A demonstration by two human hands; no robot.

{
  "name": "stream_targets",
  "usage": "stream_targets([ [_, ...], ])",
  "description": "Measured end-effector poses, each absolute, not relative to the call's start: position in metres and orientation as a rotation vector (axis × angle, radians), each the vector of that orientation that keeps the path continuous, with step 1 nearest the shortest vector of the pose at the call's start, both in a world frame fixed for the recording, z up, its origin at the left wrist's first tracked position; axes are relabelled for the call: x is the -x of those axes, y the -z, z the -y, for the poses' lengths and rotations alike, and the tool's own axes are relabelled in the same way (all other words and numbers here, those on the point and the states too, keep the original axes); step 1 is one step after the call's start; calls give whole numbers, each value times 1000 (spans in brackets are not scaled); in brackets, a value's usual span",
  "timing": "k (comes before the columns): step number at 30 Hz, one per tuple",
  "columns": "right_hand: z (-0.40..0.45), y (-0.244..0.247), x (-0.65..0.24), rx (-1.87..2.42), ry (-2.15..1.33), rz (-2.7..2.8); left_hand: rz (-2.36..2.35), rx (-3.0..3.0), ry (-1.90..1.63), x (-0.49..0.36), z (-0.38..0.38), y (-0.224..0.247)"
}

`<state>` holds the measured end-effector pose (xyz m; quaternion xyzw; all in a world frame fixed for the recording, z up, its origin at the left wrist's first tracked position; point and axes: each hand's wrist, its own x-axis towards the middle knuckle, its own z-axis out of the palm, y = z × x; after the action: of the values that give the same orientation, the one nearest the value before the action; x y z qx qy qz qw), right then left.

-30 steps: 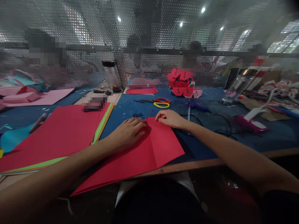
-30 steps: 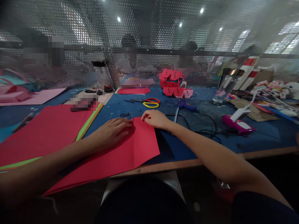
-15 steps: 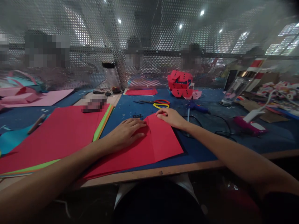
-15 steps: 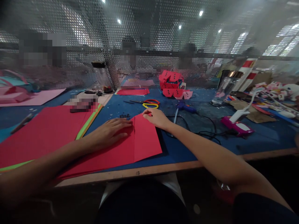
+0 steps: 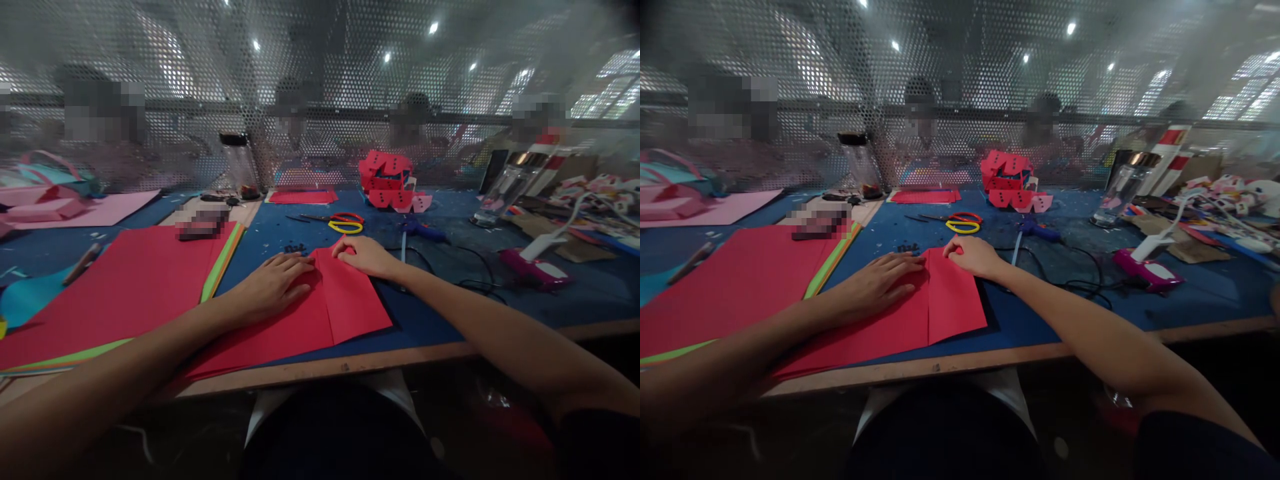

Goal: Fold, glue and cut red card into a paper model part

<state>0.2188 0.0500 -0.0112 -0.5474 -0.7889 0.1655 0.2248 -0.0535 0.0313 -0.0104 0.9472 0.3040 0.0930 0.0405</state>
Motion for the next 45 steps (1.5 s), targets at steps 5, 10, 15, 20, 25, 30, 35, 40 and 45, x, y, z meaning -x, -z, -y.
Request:
stream_targets([
  [5, -49, 8, -217, 1548, -440, 2201, -944, -2914, -268, 53, -31, 12],
  [10, -48, 6, -217, 1554, -443, 2220, -965, -2919, -255, 52, -30, 12],
  [15, -49, 7, -217, 1546, -439, 2224, -969, -2925, -254, 53, -31, 13],
  [20, -52, 12, -220, 1526, -427, 2204, -984, -2929, -236, 53, -30, 12],
  [25, -53, 13, -220, 1520, -424, 2192, -997, -2941, -204, 52, -28, 10],
  [30, -50, 9, -218, 1545, -427, 2196, -971, -2943, -194, 52, -30, 13],
  [35, -48, 7, -217, 1554, -428, 2224, -953, -2953, -226, 53, -33, 18],
  [40, -48, 5, -216, 1564, -434, 2242, -953, -2949, -255, 53, -33, 19],
  [45, -48, 6, -217, 1566, -447, 2245, -947, -2945, -250, 53, -33, 17],
])
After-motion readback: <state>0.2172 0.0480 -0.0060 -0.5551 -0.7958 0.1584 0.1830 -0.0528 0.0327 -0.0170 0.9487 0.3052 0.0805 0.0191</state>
